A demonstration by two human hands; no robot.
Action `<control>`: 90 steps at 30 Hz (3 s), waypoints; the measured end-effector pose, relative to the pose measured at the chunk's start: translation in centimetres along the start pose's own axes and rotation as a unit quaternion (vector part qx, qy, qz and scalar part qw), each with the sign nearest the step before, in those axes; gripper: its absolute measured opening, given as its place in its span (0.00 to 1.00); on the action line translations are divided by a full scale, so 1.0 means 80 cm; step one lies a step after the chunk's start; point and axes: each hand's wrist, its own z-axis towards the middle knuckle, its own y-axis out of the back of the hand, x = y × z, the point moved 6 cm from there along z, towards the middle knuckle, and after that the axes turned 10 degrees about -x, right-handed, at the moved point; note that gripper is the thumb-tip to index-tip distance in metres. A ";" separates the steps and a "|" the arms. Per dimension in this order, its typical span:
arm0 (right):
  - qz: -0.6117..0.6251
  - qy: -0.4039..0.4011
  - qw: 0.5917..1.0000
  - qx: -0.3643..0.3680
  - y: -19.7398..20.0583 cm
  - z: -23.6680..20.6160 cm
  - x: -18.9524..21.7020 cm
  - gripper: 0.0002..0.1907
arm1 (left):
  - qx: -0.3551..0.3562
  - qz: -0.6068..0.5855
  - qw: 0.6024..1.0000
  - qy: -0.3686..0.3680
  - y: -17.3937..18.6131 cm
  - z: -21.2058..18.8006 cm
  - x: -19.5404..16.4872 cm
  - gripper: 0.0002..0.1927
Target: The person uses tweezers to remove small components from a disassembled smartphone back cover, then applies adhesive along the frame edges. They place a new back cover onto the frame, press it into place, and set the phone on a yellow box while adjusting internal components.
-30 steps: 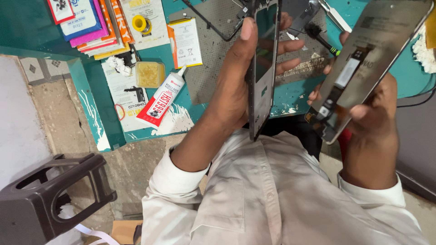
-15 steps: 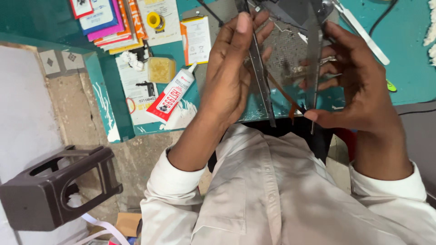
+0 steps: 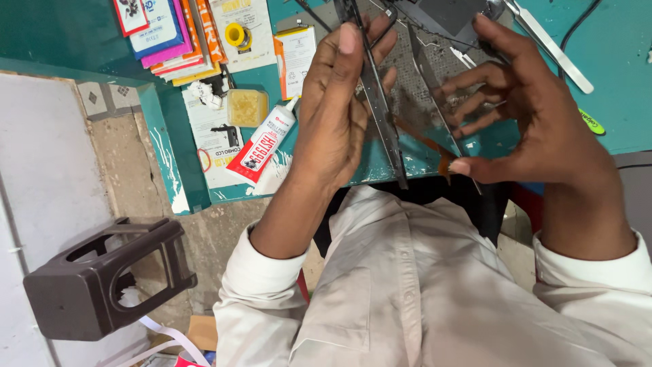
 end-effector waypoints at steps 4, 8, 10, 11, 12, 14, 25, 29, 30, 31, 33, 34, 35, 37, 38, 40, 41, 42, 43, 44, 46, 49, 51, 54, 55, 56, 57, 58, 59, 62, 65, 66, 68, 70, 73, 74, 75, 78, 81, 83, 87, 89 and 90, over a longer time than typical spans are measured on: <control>0.000 -0.007 1.000 0.009 -0.002 0.006 -0.008 0.68 | -0.005 -0.001 1.000 0.009 -0.001 0.001 0.003 0.34; 0.047 0.000 0.999 0.003 -0.002 0.008 -0.010 0.64 | -0.004 0.002 1.000 0.005 -0.002 0.002 0.005 0.33; 0.070 0.003 0.997 -0.012 0.001 0.010 -0.010 0.61 | -0.006 0.009 1.000 0.001 -0.003 0.002 0.005 0.33; 0.079 0.006 0.997 -0.023 0.002 0.012 -0.010 0.59 | -0.007 0.013 1.000 -0.001 -0.003 0.001 0.004 0.33; 0.090 0.008 0.995 -0.034 0.004 0.013 -0.010 0.57 | -0.007 0.008 1.000 0.005 -0.004 0.000 0.005 0.33; 0.113 0.010 0.992 -0.051 0.004 0.017 -0.009 0.53 | -0.005 0.000 1.000 0.015 -0.006 -0.002 0.004 0.32; 0.154 -0.029 0.982 -0.108 -0.012 0.017 -0.023 0.42 | 0.004 -0.015 1.000 0.018 -0.009 -0.009 0.004 0.34; 0.141 -0.038 0.985 -0.095 -0.013 0.014 -0.025 0.41 | 0.006 -0.033 0.999 -0.014 -0.004 -0.008 0.007 0.29; 0.125 -0.046 0.987 -0.090 -0.014 0.014 -0.026 0.42 | -0.004 -0.032 0.999 -0.001 -0.003 -0.008 0.011 0.29; 0.122 -0.041 0.989 -0.078 -0.015 0.014 -0.024 0.43 | -0.013 -0.031 0.999 0.012 -0.002 -0.007 0.014 0.29; 0.117 -0.032 0.991 -0.051 -0.018 0.014 -0.021 0.44 | -0.024 -0.030 0.999 0.026 -0.003 -0.006 0.018 0.28; 0.130 -0.042 0.990 -0.039 -0.021 0.015 -0.022 0.45 | -0.025 -0.029 0.999 0.027 -0.005 -0.005 0.019 0.28; 0.144 -0.050 0.988 -0.027 -0.022 0.017 -0.023 0.45 | -0.027 -0.029 0.999 0.028 -0.006 -0.005 0.019 0.27; 0.191 -0.065 0.979 -0.003 -0.024 0.022 -0.026 0.46 | -0.044 -0.018 0.998 0.030 -0.008 -0.003 0.018 0.30; 0.224 -0.073 0.972 0.010 -0.026 0.025 -0.027 0.46 | -0.053 -0.013 0.998 0.032 -0.009 -0.002 0.018 0.31; 0.266 -0.094 0.959 0.027 -0.028 0.030 -0.033 0.47 | -0.067 0.005 0.997 0.037 -0.009 -0.001 0.017 0.34; 0.274 -0.108 0.955 0.031 -0.028 0.031 -0.037 0.47 | -0.074 0.013 0.996 0.040 -0.009 -0.001 0.016 0.35; 0.283 -0.121 0.951 0.036 -0.029 0.033 -0.041 0.47 | -0.075 0.021 0.996 0.041 -0.009 0.000 0.016 0.36; 0.275 -0.121 0.953 0.037 -0.028 0.035 -0.044 0.48 | -0.075 0.029 0.996 0.043 -0.009 0.001 0.017 0.37; 0.267 -0.121 0.955 0.037 -0.029 0.037 -0.046 0.50 | -0.076 0.036 0.995 0.045 -0.008 0.002 0.017 0.39; 0.267 -0.125 0.955 0.040 -0.030 0.037 -0.049 0.51 | -0.088 0.042 0.994 0.054 -0.005 0.002 0.020 0.38; 0.270 -0.128 0.953 0.047 -0.033 0.038 -0.050 0.51 | -0.081 0.000 0.995 0.057 -0.003 0.001 0.024 0.41; 0.244 -0.122 0.961 0.054 -0.034 0.039 -0.049 0.51 | -0.070 0.005 0.997 0.041 -0.004 -0.002 0.024 0.43; 0.198 -0.081 0.974 0.071 -0.036 0.044 -0.042 0.48 | -0.065 0.057 0.996 0.008 -0.004 -0.007 0.024 0.48; 0.181 -0.091 0.977 0.065 -0.035 0.045 -0.043 0.47 | -0.070 0.055 0.996 0.008 -0.003 -0.008 0.024 0.48; 0.164 -0.101 0.979 0.059 -0.034 0.045 -0.045 0.46 | -0.075 0.054 0.996 0.008 -0.002 -0.008 0.023 0.49; 0.147 -0.112 0.981 0.054 -0.033 0.045 -0.047 0.44 | -0.079 0.055 0.995 0.006 -0.001 -0.009 0.023 0.48; 0.176 -0.119 0.976 0.055 -0.034 0.045 -0.046 0.44 | -0.082 0.057 0.995 0.005 0.000 -0.010 0.022 0.48; 0.205 -0.127 0.969 0.057 -0.034 0.045 -0.046 0.44 | -0.085 0.058 0.995 0.003 0.000 -0.011 0.021 0.47; 0.227 -0.127 0.964 0.065 -0.036 0.048 -0.043 0.43 | -0.086 0.055 0.995 -0.009 0.000 -0.013 0.018 0.46; 0.197 -0.124 0.970 0.064 -0.038 0.049 -0.032 0.42 | -0.086 0.041 0.995 0.007 0.001 -0.016 0.017 0.43; 0.185 -0.124 0.973 0.064 -0.039 0.048 -0.025 0.41 | -0.078 0.023 0.997 0.008 0.001 -0.017 0.016 0.41; 0.130 -0.099 0.986 0.033 -0.035 0.042 -0.005 0.38 | -0.061 -0.013 0.998 0.011 0.001 -0.021 0.012 0.38; 0.057 -0.033 0.998 -0.004 -0.028 0.032 0.025 0.34 | -0.035 -0.051 0.998 0.014 0.002 -0.025 0.007 0.36; -0.054 0.109 0.992 -0.026 -0.018 0.013 0.073 0.28 | -0.023 -0.069 0.997 0.017 0.006 -0.032 0.001 0.33; -0.075 0.149 0.986 -0.007 -0.017 0.009 0.084 0.24 | -0.024 -0.070 0.997 0.016 0.008 -0.034 -0.001 0.33; -0.094 0.188 0.978 0.012 -0.019 0.005 0.094 0.21 | -0.020 -0.068 0.997 0.014 0.009 -0.035 -0.002 0.33; -0.168 0.276 0.945 0.043 -0.027 -0.005 0.109 0.16 | -0.011 -0.065 0.998 0.010 0.009 -0.038 -0.006 0.33; -0.202 0.268 0.941 0.048 -0.031 -0.011 0.111 0.13 | -0.007 -0.061 0.998 0.013 0.007 -0.041 -0.007 0.32; -0.240 0.257 0.933 0.073 -0.036 -0.014 0.110 0.14 | -0.012 -0.057 0.998 0.015 0.006 -0.041 -0.007 0.32; -0.337 0.268 0.899 0.088 -0.042 -0.013 0.109 0.21 | -0.022 -0.050 0.998 0.007 0.008 -0.039 -0.003 0.36; -0.382 0.284 0.876 0.085 -0.046 -0.011 0.109 0.20 | -0.031 -0.038 0.999 0.012 0.010 -0.038 0.001 0.37; -0.404 0.291 0.863 0.083 -0.046 -0.009 0.110 0.20 | -0.023 -0.041 0.999 0.014 0.009 -0.039 0.002 0.38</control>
